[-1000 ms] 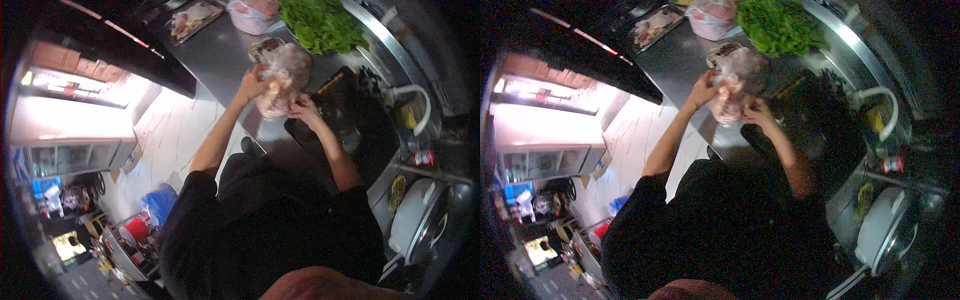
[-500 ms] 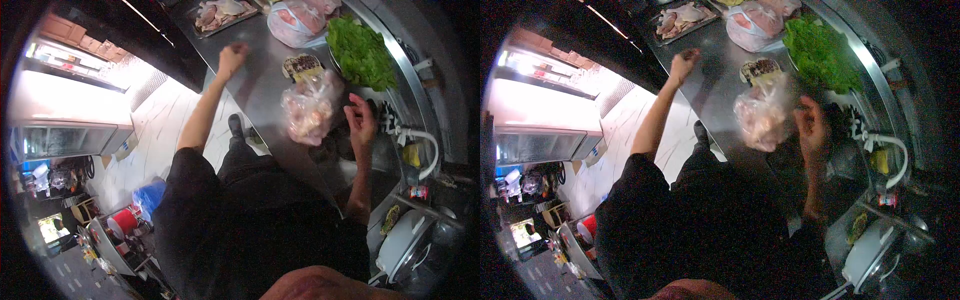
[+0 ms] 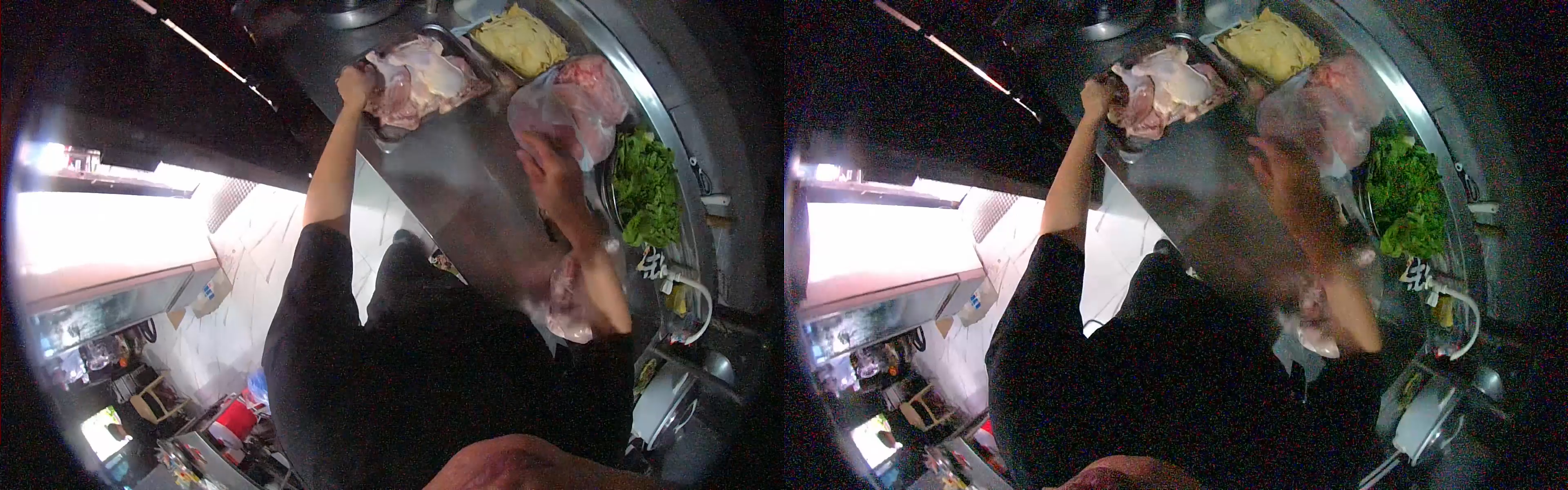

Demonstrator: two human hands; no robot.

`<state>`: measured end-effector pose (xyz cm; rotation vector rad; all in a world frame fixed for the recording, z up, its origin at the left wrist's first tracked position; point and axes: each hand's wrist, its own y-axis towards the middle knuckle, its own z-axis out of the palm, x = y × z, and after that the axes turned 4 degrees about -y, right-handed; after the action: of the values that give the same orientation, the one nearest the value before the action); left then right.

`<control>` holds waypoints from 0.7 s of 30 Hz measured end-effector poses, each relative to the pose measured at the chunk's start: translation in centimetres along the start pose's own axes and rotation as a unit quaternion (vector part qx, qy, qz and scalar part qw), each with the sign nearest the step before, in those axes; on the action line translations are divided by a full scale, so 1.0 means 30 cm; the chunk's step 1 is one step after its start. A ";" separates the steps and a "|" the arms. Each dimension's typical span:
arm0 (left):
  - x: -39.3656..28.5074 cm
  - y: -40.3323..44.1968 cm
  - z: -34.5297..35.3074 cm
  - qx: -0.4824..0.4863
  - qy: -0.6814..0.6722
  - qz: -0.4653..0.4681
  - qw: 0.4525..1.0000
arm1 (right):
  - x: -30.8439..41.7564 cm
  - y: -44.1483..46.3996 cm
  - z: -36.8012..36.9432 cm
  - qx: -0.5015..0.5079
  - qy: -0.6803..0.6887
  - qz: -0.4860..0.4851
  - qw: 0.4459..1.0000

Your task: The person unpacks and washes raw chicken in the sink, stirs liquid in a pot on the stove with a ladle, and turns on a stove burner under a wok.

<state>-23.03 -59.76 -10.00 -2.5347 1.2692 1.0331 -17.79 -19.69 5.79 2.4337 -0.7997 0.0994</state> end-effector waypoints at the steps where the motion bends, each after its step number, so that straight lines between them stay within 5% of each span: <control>1: -0.025 0.041 -0.004 0.020 0.015 -0.022 0.999 | 0.005 0.059 0.065 0.034 0.004 0.032 0.999; 2: -0.052 0.072 -0.004 0.040 0.031 -0.044 0.998 | 0.005 0.113 0.135 0.068 0.008 0.063 0.996; 3: -0.065 0.107 0.020 0.071 -0.007 -0.162 0.984 | -0.010 0.157 0.219 0.069 0.014 0.051 0.996; 7: -0.043 0.177 0.118 0.096 -0.070 -0.144 0.982 | -0.038 0.384 0.464 0.044 0.011 -0.015 0.999; 10: -0.093 0.077 0.086 -0.047 -0.197 -0.101 0.974 | 0.027 0.557 0.514 0.056 0.025 -0.072 0.995; 12: -0.056 -0.012 0.078 -0.160 -0.364 -0.014 0.918 | 0.012 0.632 0.572 0.069 0.017 -0.087 0.994; 14: -0.038 -0.087 0.050 -0.298 -0.427 -0.024 0.854 | -0.053 0.669 0.690 0.070 -0.016 -0.095 0.993; 16: -0.054 -0.123 -0.040 -0.222 -0.720 -0.145 0.641 | -0.095 0.691 0.748 0.073 -0.036 -0.129 0.988; 17: -0.087 -0.129 -0.074 -0.256 -0.739 -0.188 0.594 | -0.110 0.689 0.770 0.088 -0.036 -0.131 0.987; 20: -0.055 -0.129 -0.066 -0.176 -0.707 -0.212 0.651 | -0.151 0.674 0.835 0.153 -0.028 -0.091 0.984; 21: -0.071 -0.124 -0.067 -0.169 -0.715 -0.225 0.640 | -0.169 0.670 0.834 0.092 -0.003 -0.058 0.994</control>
<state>-20.11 -56.75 -7.82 -1.0690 -0.0583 2.3524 -35.87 -43.82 -6.32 2.6494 -0.6757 0.1268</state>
